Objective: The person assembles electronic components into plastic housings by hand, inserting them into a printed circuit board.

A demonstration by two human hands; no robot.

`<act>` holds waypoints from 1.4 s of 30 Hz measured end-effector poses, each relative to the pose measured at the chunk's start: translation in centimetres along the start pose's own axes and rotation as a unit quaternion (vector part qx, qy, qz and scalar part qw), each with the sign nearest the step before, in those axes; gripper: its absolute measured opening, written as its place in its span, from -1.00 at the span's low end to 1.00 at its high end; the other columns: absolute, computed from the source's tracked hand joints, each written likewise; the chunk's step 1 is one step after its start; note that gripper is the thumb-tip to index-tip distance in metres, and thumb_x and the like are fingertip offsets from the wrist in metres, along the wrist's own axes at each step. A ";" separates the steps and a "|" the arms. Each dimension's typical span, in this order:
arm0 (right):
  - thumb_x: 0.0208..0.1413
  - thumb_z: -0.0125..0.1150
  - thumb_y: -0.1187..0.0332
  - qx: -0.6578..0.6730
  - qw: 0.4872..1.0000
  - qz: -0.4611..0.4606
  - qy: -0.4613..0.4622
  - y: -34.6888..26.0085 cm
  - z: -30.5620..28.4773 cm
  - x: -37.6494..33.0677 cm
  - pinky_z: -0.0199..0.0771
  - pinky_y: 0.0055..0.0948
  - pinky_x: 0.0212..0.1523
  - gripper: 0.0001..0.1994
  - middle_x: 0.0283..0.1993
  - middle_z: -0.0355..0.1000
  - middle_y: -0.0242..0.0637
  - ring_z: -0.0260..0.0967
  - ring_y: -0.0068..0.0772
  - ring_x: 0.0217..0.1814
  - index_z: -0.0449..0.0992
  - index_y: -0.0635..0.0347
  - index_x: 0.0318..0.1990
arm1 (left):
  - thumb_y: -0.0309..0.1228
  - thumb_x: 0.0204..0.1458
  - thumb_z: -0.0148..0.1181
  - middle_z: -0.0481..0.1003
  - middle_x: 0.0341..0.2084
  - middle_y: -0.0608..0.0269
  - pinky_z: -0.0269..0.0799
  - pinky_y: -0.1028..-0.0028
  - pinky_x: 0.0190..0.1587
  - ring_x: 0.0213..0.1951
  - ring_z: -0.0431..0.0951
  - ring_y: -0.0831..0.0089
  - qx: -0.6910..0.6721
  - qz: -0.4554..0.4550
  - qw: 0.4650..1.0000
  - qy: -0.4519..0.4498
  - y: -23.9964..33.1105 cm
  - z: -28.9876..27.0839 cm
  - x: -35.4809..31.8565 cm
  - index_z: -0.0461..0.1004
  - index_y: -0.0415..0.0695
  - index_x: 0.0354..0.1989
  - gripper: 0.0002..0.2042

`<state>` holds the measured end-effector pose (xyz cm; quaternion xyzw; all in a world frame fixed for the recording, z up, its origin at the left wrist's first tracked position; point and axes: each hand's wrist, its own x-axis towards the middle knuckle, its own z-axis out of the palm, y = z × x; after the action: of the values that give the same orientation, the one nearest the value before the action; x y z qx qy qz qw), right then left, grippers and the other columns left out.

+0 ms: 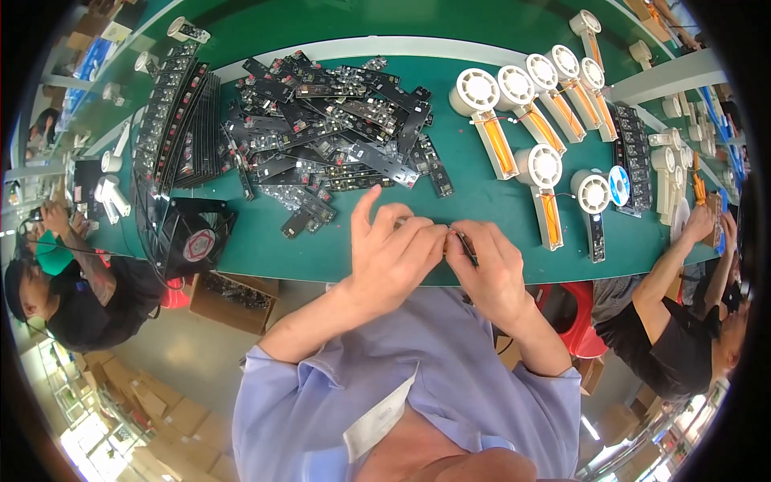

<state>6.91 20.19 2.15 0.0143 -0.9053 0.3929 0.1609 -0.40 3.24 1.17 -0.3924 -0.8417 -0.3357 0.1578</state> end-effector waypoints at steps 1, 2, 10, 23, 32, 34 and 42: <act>0.11 0.44 0.62 0.000 1.000 0.001 0.000 0.1 -0.1 0.1 0.59 -0.22 -0.35 -0.73 -0.24 0.54 -0.12 0.55 -0.09 -0.34 0.55 0.31 -0.05 | -0.46 -0.10 0.51 0.63 -0.34 0.45 0.14 -0.01 0.45 -0.14 0.57 0.35 0.001 -0.008 1.000 0.003 0.0 0.0 0.0 0.69 -0.03 -0.23 -0.78; 0.10 0.44 0.62 0.009 1.000 -0.012 -0.006 0.1 -0.3 0.2 0.59 -0.22 -0.36 -0.73 -0.24 0.53 -0.12 0.55 -0.09 -0.34 0.55 0.31 -0.05 | -0.46 -0.10 0.51 0.63 -0.34 0.45 0.14 -0.01 0.45 -0.14 0.57 0.35 0.001 -0.008 1.000 0.003 -0.1 0.1 0.1 0.69 -0.03 -0.23 -0.78; 0.21 0.42 0.60 0.026 0.998 0.054 0.019 -0.9 -1.1 -0.6 0.66 -0.35 -0.30 -0.78 -0.16 0.59 -0.15 0.62 -0.33 -0.28 0.59 0.32 -0.01 | -0.50 -0.12 0.52 0.63 -0.39 0.45 0.18 0.00 0.42 -0.20 0.58 0.39 -0.017 -0.008 1.000 0.016 -0.9 -0.3 0.3 0.70 -0.03 -0.24 -0.77; 0.19 0.41 0.62 0.082 0.989 0.109 0.051 -1.2 0.0 -1.1 0.75 -0.38 -0.16 -0.74 -0.09 0.64 -0.09 0.71 -0.25 -0.16 0.62 0.34 0.03 | -0.50 -0.15 0.51 0.62 -0.44 0.46 0.17 0.00 0.43 -0.22 0.56 0.37 -0.030 -0.009 0.999 0.021 -0.7 0.1 0.4 0.71 -0.02 -0.31 -0.80; 0.18 0.43 0.62 0.044 0.995 0.057 0.068 -1.0 0.6 -1.1 0.70 -0.35 -0.28 -0.72 -0.11 0.62 -0.07 0.66 -0.24 -0.24 0.62 0.34 0.04 | -0.46 -0.13 0.47 0.55 -0.48 0.49 0.22 0.00 0.41 -0.27 0.55 0.36 0.035 0.038 0.998 0.048 -0.7 1.1 -0.1 0.66 0.01 -0.32 -0.83; 0.18 0.43 0.62 0.040 0.996 0.053 0.066 -1.0 0.6 -1.2 0.69 -0.35 -0.30 -0.72 -0.11 0.62 -0.07 0.65 -0.22 -0.24 0.61 0.35 0.04 | -0.46 -0.13 0.46 0.54 -0.48 0.50 0.26 0.00 0.39 -0.28 0.55 0.37 0.049 0.047 0.996 0.054 -0.6 1.2 -0.1 0.66 0.01 -0.32 -0.83; 0.17 0.41 0.66 -0.020 0.998 -0.011 0.065 -0.9 0.8 -0.9 0.69 -0.31 -0.28 -0.71 -0.09 0.59 -0.05 0.63 -0.12 -0.19 0.59 0.40 0.05 | -0.42 -0.10 0.46 0.51 -0.46 0.43 0.35 -0.05 0.33 -0.25 0.54 0.31 0.070 0.069 0.994 0.046 -0.8 1.3 -0.3 0.65 -0.02 -0.31 -0.84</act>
<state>7.74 18.91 2.04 -0.0047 -0.9003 0.3733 0.2239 -0.81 3.59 -0.24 -0.4219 -0.8256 -0.2822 0.2464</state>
